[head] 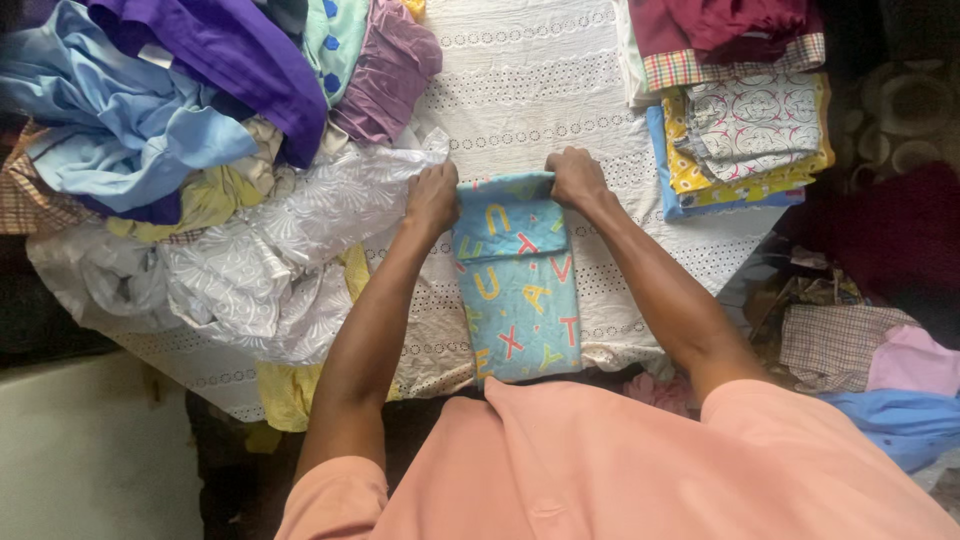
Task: The person folds several pieces of clothing on a bed. They handle a maroon pair of shorts, a light blue patterned cloth, a light blue pair of shorts, and a purple pair of shorts, folding each item neatly and stacking them on the bed.
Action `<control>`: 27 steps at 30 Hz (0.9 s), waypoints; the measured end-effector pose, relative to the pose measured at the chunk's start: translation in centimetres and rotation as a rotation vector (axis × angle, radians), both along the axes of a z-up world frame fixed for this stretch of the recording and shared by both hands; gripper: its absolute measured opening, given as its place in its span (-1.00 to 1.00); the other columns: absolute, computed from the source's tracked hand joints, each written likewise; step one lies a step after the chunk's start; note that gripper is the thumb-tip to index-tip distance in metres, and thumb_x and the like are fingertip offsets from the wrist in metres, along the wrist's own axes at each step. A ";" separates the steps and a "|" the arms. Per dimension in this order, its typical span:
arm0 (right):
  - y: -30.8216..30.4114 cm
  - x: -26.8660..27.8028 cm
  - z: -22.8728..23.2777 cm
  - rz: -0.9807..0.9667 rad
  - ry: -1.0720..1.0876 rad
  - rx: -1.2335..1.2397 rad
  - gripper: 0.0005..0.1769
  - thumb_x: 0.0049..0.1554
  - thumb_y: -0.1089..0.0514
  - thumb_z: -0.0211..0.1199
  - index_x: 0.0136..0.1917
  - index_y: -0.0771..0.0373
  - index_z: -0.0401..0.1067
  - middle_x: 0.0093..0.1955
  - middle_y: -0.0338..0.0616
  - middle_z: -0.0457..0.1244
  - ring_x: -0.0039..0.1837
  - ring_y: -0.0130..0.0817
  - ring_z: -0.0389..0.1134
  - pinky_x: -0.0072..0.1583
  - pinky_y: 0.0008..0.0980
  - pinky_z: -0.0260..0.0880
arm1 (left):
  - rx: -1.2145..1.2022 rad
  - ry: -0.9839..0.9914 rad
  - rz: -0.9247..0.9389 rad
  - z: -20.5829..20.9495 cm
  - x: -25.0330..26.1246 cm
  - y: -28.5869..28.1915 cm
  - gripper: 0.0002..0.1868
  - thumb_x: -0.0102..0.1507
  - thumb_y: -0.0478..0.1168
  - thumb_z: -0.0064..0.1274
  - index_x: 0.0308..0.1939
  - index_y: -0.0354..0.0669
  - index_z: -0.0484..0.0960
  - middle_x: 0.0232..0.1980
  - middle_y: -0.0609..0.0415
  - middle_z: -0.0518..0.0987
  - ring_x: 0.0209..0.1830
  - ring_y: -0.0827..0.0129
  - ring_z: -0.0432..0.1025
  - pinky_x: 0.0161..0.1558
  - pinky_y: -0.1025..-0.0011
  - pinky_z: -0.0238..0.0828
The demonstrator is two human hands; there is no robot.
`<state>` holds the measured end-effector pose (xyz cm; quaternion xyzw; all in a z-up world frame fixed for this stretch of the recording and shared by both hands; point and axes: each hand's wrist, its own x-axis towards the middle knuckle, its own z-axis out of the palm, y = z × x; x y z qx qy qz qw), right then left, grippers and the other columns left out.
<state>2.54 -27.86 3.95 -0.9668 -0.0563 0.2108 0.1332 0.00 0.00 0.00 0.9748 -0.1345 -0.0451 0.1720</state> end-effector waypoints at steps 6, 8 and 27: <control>-1.0 2.5 1.2 -0.058 -0.122 0.129 -0.78 0.09 0.34 0.27 0.02 0.17 0.55 0.07 0.07 0.26 0.15 0.03 0.33 0.20 -0.04 0.37 | 0.053 -0.011 -0.034 3.4 3.7 0.5 -0.67 0.02 -0.34 0.14 -0.13 -0.27 0.56 -0.03 -0.23 0.54 0.06 -0.11 0.42 0.10 -0.01 0.27; -1.3 5.0 1.0 -0.048 -0.253 0.170 -0.77 0.07 0.36 0.24 0.00 0.19 0.55 0.03 0.09 0.25 0.12 0.08 0.33 0.17 -0.03 0.36 | 0.038 -0.128 -0.008 3.8 6.5 0.6 -0.77 0.12 -0.35 0.08 -0.13 -0.23 0.58 -0.02 -0.21 0.55 0.06 -0.10 0.43 0.11 0.01 0.28; -4.1 -0.9 8.1 -0.069 -0.441 0.452 -0.83 0.14 0.28 0.33 0.04 0.22 0.58 -0.10 -0.04 0.26 -0.11 -0.19 0.34 -0.06 -0.20 0.39 | -0.302 -0.473 -0.019 9.9 -0.5 0.5 -0.76 0.21 -0.42 0.12 -0.06 -0.11 0.61 -0.06 -0.02 0.58 0.00 0.07 0.44 0.04 0.10 0.28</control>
